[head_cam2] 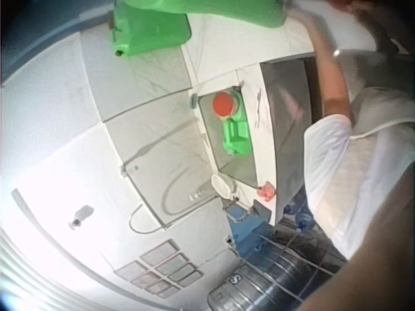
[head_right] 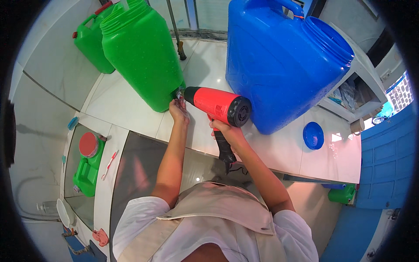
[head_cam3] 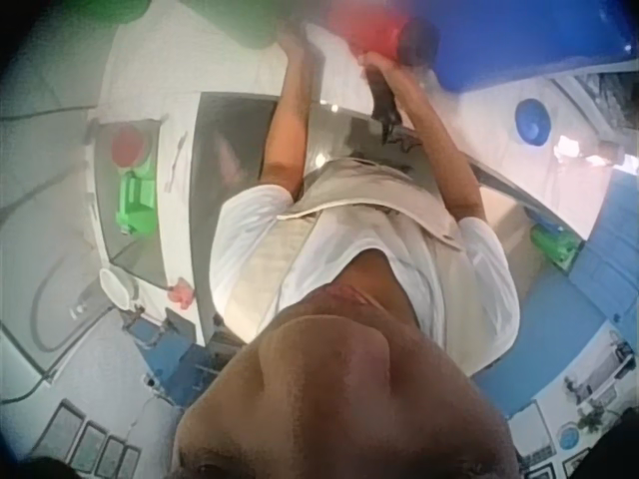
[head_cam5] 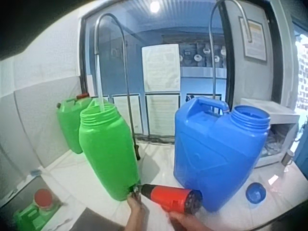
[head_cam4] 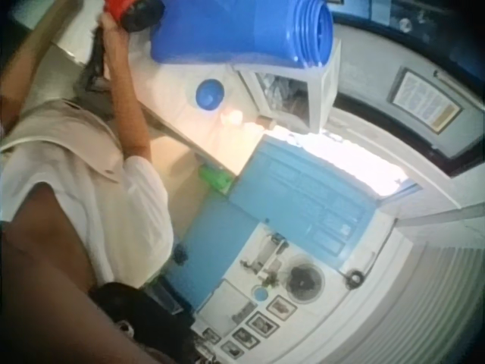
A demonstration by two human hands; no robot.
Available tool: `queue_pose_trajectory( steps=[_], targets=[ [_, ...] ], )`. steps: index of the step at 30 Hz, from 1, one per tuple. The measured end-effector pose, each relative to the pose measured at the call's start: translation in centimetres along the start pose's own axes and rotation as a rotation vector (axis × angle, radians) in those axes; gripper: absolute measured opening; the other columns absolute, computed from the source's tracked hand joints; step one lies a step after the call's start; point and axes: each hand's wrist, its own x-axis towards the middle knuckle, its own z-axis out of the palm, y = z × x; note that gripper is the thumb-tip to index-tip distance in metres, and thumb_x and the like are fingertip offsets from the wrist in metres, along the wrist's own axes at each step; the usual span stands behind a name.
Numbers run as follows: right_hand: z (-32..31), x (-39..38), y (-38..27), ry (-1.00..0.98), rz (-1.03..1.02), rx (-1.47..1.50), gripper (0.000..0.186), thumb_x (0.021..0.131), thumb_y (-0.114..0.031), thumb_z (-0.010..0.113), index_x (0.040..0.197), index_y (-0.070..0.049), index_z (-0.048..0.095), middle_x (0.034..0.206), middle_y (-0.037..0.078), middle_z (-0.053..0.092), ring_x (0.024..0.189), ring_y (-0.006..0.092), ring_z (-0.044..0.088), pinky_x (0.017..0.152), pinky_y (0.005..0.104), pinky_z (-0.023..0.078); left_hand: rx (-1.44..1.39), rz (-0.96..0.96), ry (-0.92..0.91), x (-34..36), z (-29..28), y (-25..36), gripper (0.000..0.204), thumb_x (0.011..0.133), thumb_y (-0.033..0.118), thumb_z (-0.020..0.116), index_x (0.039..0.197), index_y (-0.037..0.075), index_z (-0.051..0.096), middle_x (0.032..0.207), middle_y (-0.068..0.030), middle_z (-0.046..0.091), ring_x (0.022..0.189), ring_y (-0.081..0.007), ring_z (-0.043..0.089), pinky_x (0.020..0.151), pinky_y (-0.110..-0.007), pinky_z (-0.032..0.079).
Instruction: The person fills blue and green plastic containers with water from a hose, places red caps on the containers, and applies adhesive seals to the caps and spouts using a heat gun.
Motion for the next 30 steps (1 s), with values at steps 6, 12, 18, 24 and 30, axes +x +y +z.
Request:
queue_pose_trajectory(
  steps=[6, 12, 18, 24, 30],
  targets=[
    [-0.3, 0.4, 0.0, 0.07, 0.028, 0.005, 0.028, 0.068, -0.017, 0.065, 0.091, -0.003, 0.056, 0.076, 0.006, 0.057, 0.059, 0.0133, 0.057, 0.054, 0.0258, 0.047, -0.087, 0.0, 0.0, -0.4, 0.2, -0.1, 0.035, 0.088, 0.03, 0.04, 0.109, 0.003, 0.049, 0.106, -0.0031, 0.052, 0.095, -0.0109, 0.048, 0.085, -0.022, 0.036],
    [-1.3, 0.4, 0.5, 0.056, 0.056, -0.011, 0.032, 0.068, -0.019, 0.066, 0.093, -0.002, 0.056, 0.078, 0.006, 0.059, 0.059, 0.0137, 0.057, 0.054, 0.0259, 0.047, -0.122, 0.017, -0.018, -0.8, 0.4, 0.1, 0.034, 0.089, 0.027, 0.038, 0.107, 0.001, 0.05, 0.104, -0.0041, 0.053, 0.092, -0.0118, 0.05, 0.083, -0.022, 0.04],
    [-0.8, -0.3, 0.2, 0.025, 0.067, -0.009, 0.032, 0.068, -0.019, 0.066, 0.094, -0.002, 0.057, 0.077, 0.006, 0.059, 0.06, 0.0136, 0.058, 0.054, 0.0257, 0.047, -0.13, 0.023, -0.027, -0.8, 0.3, 0.4, 0.034, 0.09, 0.026, 0.036, 0.106, -0.001, 0.049, 0.106, -0.0071, 0.054, 0.092, -0.015, 0.052, 0.082, -0.024, 0.042],
    [-1.0, -0.4, -0.1, 0.015, 0.041, 0.037, 0.031, 0.07, -0.018, 0.066, 0.094, -0.001, 0.058, 0.077, 0.008, 0.06, 0.06, 0.0145, 0.058, 0.054, 0.0256, 0.048, -0.121, 0.001, -0.024, -1.4, 0.3, 0.4, 0.032, 0.088, 0.025, 0.037, 0.102, 0.0, 0.051, 0.103, -0.0079, 0.056, 0.09, -0.016, 0.053, 0.079, -0.024, 0.044],
    [-0.3, -1.6, -0.8, 0.01, -0.004, 0.035, 0.027, 0.074, -0.016, 0.064, 0.095, 0.0, 0.058, 0.075, 0.009, 0.06, 0.06, 0.0145, 0.058, 0.055, 0.0259, 0.048, -0.016, 0.094, -0.175, -3.6, -3.5, 2.2, 0.026, 0.088, 0.021, 0.043, 0.097, 0.001, 0.056, 0.092, -0.0066, 0.058, 0.083, -0.0164, 0.054, 0.075, -0.024, 0.043]
  ],
)
